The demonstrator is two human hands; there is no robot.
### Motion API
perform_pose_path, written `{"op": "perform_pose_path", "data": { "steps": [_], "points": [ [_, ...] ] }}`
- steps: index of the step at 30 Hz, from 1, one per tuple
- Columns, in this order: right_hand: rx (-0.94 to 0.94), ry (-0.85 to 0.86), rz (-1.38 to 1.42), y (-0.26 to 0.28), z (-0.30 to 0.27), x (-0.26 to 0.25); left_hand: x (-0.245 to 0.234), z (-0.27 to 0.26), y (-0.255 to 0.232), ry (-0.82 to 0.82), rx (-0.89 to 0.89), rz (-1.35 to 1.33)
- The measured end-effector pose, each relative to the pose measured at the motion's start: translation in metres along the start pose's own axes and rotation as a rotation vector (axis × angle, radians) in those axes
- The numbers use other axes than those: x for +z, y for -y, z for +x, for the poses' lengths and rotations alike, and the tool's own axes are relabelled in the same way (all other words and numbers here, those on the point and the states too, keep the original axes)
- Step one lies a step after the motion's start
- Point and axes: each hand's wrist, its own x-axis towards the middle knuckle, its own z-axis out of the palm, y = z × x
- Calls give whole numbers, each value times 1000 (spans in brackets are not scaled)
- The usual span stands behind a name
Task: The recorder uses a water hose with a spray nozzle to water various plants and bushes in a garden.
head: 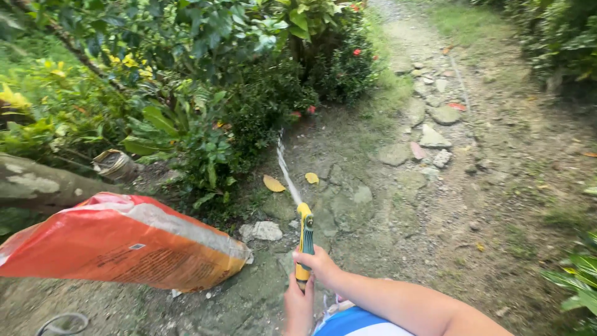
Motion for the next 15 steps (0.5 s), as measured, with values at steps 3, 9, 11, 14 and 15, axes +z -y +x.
{"op": "perform_pose_path", "data": {
  "steps": [3,9,11,14,15],
  "points": [
    [-13,94,-35,4,-7,14,-6,-6,9,-79,-29,-8],
    [-50,123,45,11,6,16,-13,11,6,-19,-66,-20],
    [-69,112,47,15,11,10,-13,15,-9,-24,-50,1],
    [-80,82,107,22,15,-2,-11,21,-29,1,-18,14],
    [-75,70,160,26,15,-6,-10,23,-36,25,-1,2]
  ]
}}
